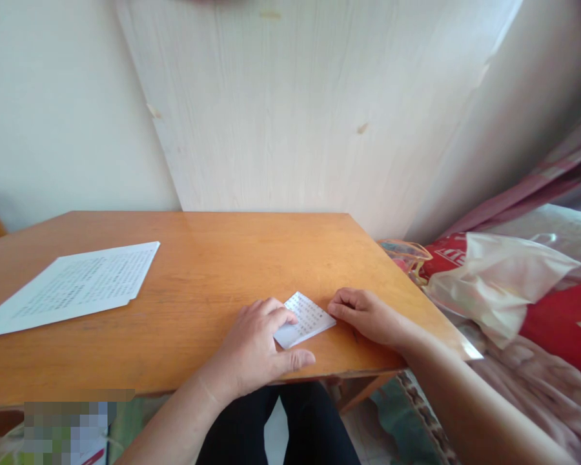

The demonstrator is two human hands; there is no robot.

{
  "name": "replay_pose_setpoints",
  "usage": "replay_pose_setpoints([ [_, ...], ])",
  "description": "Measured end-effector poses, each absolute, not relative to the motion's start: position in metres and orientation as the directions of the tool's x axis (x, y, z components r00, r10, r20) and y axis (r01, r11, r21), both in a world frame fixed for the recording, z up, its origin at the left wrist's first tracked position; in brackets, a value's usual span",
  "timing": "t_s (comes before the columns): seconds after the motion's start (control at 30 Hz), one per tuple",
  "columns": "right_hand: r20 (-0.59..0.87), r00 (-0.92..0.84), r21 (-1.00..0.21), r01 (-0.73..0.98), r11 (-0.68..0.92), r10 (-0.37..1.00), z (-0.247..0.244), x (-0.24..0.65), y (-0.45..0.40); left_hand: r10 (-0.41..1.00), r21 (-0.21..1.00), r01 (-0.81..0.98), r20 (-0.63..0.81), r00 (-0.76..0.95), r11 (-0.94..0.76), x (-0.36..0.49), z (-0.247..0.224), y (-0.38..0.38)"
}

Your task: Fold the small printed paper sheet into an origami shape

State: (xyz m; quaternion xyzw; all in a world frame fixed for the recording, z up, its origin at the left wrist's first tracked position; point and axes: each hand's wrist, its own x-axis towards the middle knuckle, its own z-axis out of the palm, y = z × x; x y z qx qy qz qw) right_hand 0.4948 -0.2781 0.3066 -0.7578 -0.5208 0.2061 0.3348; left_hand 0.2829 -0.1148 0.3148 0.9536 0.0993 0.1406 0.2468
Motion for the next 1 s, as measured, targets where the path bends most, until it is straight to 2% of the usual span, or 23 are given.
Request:
replay_pose_setpoints([
  [0.13,0.026,0.410,-0.754,0.607,-0.251,0.912,0.303,0.495,-0.279,0.240,0.448,0.122,0.216,0.946,-0.886,0.281,0.316,-0.117],
  [0.33,0.110,0.430,-0.751,0.626,-0.208,0.896,0.298,0.495,-0.282,0.156,0.398,0.060,0.215,0.964,-0.915,0.268,0.318,-0.129],
  [0.43,0.120,0.478,-0.789,0.578,-0.208,0.870,0.297,0.491,-0.287,0.132,0.367,0.032,0.251,0.959,-0.929,0.258,0.316,-0.134],
  [0.53,0.126,0.538,-0.846,0.496,-0.193,0.833,0.298,0.485,-0.293,0.162,0.443,0.019,0.286,0.944,-0.896,0.251,0.311,-0.134],
  [0.63,0.206,0.582,-0.890,0.445,-0.096,0.787,0.300,0.477,-0.295,0.330,0.719,0.009,0.308,0.892,-0.695,0.249,0.309,-0.130],
  [0.7,0.242,0.600,-0.915,0.403,-0.027,0.762,0.304,0.469,-0.295,0.476,0.903,-0.043,0.265,0.839,-0.427,0.250,0.309,-0.127],
  [0.73,0.238,0.605,-0.929,0.369,-0.003,0.760,0.306,0.464,-0.294,0.531,0.952,-0.087,0.239,0.813,-0.295,0.251,0.310,-0.127],
  [0.83,0.174,0.577,-0.973,0.225,0.050,0.798,0.313,0.445,-0.288,0.624,0.973,-0.226,0.197,0.756,-0.033,0.254,0.313,-0.129],
  [1.0,0.169,0.418,-0.981,0.155,0.114,0.892,0.316,0.417,-0.271,0.640,0.940,-0.309,0.150,0.754,0.144,0.256,0.307,-0.136],
])
